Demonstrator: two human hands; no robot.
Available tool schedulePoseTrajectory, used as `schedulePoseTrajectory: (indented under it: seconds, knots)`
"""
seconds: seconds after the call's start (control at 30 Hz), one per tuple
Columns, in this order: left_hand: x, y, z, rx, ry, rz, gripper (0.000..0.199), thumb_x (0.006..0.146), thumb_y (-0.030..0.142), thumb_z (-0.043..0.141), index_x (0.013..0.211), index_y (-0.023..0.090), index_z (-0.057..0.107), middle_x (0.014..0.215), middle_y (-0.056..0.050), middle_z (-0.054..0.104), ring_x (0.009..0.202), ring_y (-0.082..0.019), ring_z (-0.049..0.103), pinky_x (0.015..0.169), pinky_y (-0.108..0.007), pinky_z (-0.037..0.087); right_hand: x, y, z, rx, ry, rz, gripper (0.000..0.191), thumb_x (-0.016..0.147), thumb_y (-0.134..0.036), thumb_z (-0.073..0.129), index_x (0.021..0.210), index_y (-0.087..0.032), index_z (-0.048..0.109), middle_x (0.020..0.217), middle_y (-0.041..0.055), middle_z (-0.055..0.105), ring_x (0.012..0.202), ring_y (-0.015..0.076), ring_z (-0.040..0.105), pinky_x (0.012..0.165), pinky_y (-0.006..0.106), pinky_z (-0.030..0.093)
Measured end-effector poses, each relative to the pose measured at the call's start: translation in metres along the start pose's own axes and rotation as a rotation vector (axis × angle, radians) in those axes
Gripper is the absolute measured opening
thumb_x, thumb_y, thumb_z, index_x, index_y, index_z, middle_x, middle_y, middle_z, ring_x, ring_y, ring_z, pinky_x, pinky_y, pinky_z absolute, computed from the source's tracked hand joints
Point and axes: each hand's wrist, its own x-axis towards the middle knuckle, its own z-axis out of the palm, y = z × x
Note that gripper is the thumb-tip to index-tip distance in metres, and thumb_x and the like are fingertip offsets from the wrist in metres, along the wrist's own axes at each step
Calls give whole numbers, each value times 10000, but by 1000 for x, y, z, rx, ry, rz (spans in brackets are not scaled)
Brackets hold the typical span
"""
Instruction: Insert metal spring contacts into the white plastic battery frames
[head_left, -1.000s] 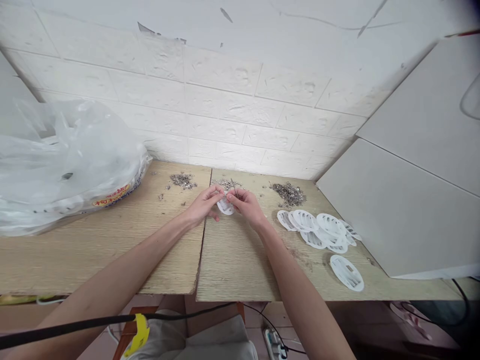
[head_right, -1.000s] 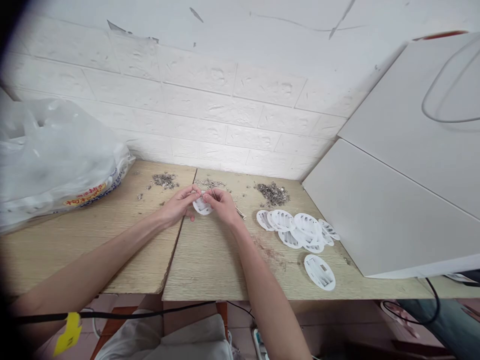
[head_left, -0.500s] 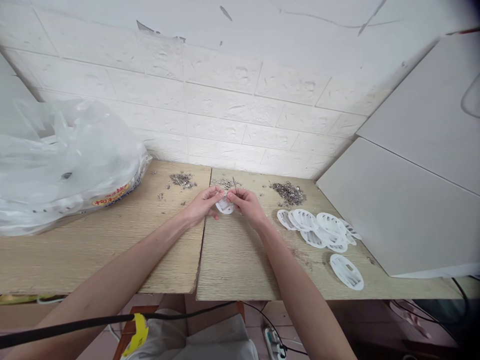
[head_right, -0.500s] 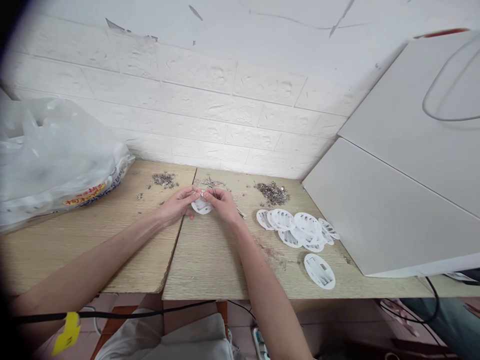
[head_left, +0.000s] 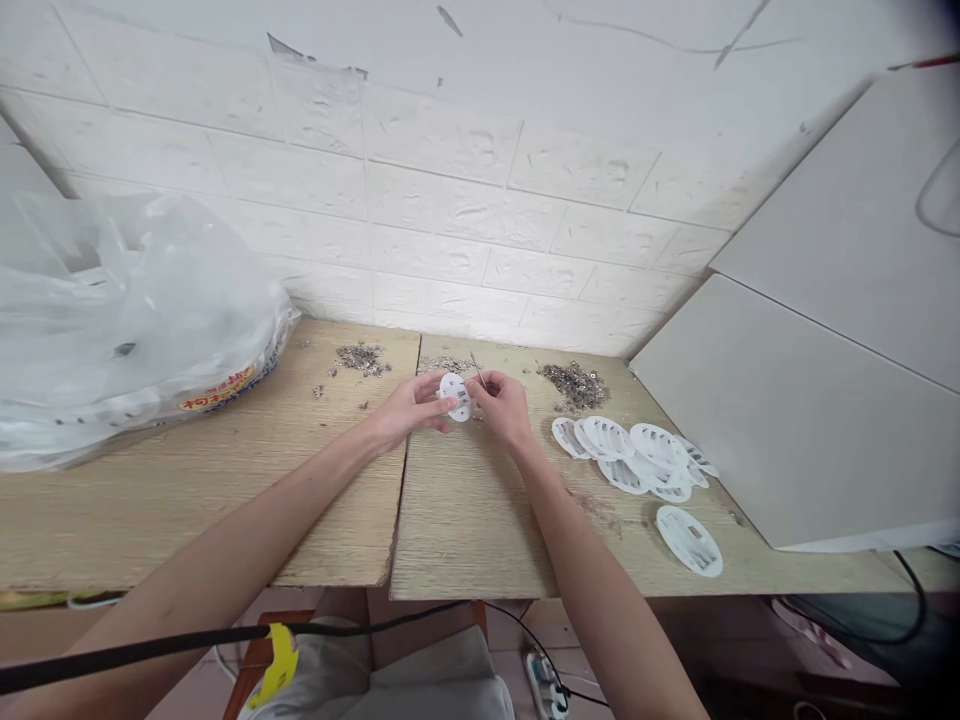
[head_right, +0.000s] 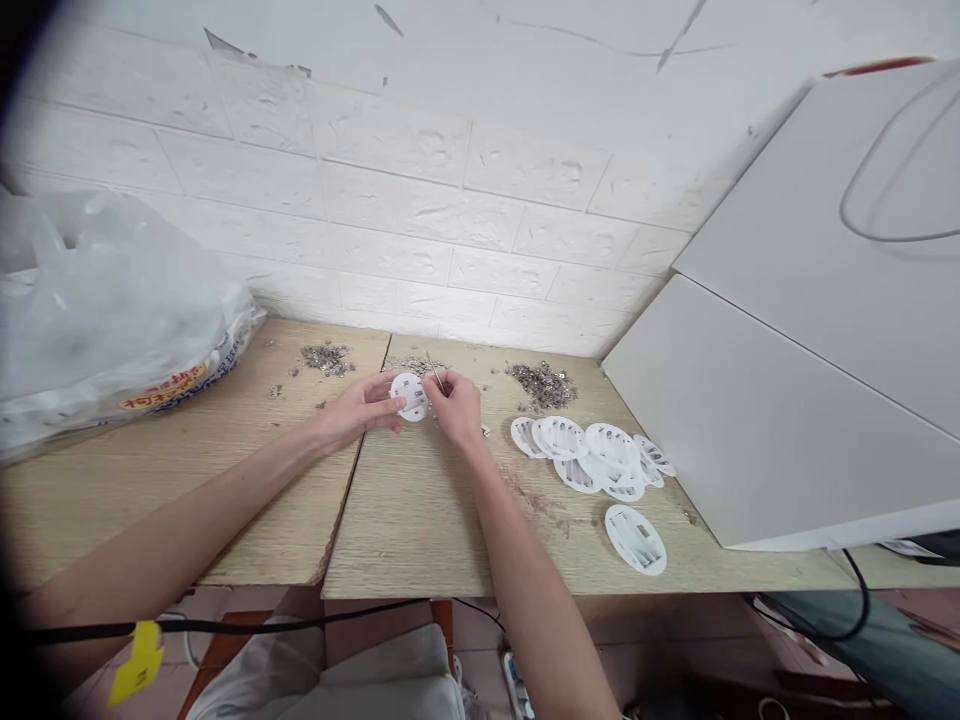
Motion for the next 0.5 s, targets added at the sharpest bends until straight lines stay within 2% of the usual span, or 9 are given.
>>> schedulePoseTrajectory:
  seconds: [0.17,0.37,0.5]
  knots:
    - [0,0,4,0,52,17,521,670,257,784,1134,149,574,1236,-151,565,979,-234,604,658,-313,567,-2,-3,1,-122,42,-36,233,735,-368,554,700,-146,615,630,7,604,573,114,498,591,236,398]
    - [1,-3,5,62,51,60,503,648,271,795,1094,153,594,1192,-134,581,933,-219,606,644,-305,560,-4,-3,6,-185,76,-26,218,747,-351,551,695,-146,605,633,8,604,573,113,497,602,237,387]
    - [2,-5,5,98,63,73,552,624,300,809,1108,144,592,1232,-148,556,917,-212,607,661,-315,558,-4,-4,7,-192,70,-18,212,745,-347,559,696,-147,610,632,4,608,570,112,494,595,235,381]
